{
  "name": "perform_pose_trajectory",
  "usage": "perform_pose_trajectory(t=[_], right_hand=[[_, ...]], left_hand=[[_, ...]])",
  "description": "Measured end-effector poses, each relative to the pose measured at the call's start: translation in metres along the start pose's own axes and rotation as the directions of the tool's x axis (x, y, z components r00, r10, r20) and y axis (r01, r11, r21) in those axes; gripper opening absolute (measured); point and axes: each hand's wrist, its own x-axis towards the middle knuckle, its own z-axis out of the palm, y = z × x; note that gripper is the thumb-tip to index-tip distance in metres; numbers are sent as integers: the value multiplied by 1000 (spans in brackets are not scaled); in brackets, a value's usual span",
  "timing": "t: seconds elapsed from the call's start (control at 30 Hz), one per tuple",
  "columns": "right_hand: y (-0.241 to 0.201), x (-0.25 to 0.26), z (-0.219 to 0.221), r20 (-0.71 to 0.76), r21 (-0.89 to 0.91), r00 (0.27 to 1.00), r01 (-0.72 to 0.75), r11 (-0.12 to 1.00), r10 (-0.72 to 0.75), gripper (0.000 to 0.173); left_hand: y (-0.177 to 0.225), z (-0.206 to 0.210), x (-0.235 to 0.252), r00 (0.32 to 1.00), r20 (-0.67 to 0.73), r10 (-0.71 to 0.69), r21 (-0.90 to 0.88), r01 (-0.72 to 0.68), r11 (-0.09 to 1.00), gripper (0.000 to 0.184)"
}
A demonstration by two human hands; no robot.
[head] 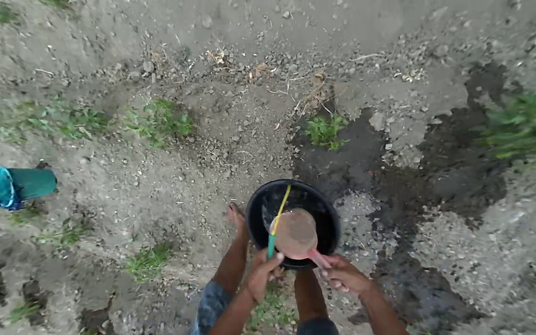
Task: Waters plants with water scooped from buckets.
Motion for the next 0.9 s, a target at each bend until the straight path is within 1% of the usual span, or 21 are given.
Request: perform_pose_trajectory(t=[0.03, 0.1, 0.17, 0.23, 0.3, 0.37, 0.43, 0.57, 0.67, 0.77, 0.9], right_hand=[[-11, 7, 18, 21, -3, 1000, 8, 1000, -8, 40], [-32, 23, 53, 43, 4, 999, 13, 1000, -13, 44], [-55, 47, 85, 45, -9, 999, 19, 1000, -19, 37], [-84, 76, 121, -2, -72, 1000, 27, 997, -27, 31], [-117, 113, 157, -71, -145, 997, 13, 989, -23, 31], [-147, 157, 187, -129, -200, 991, 2, 980, -28, 31], [-173, 205, 207, -157, -251, 987, -6, 968, -35, 30], [-217, 291, 243, -185, -252, 980, 29, 967, -78, 30], [-246, 345, 272, -166, -250, 978, 80, 965, -125, 32], [-271, 389, 296, -195, -254, 970, 91, 963, -143, 28], [-292, 428, 314, -241, -218, 960, 88, 972, -141, 21]], left_hand=[[2, -18, -3, 998, -58, 14, -47, -17, 999, 15], [2, -55, 0, 986, -161, 44, -134, -66, 989, 21], [4, -98, 10, 962, -263, 71, -204, -128, 971, 29], [15, -136, 15, 934, -353, 56, -269, -158, 950, 33], [27, -172, 23, 903, -429, 19, -338, -181, 923, 37], [37, -209, 32, 878, -479, -8, -398, -209, 893, 38], [43, -250, 41, 859, -512, -22, -425, -232, 875, 37], [45, -319, 58, 834, -547, -69, -459, -230, 858, 40], [36, -352, 70, 820, -566, -85, -479, -244, 843, 42], [26, -374, 74, 799, -588, -129, -523, -254, 813, 41], [17, -387, 70, 772, -593, -227, -548, -181, 817, 37]])
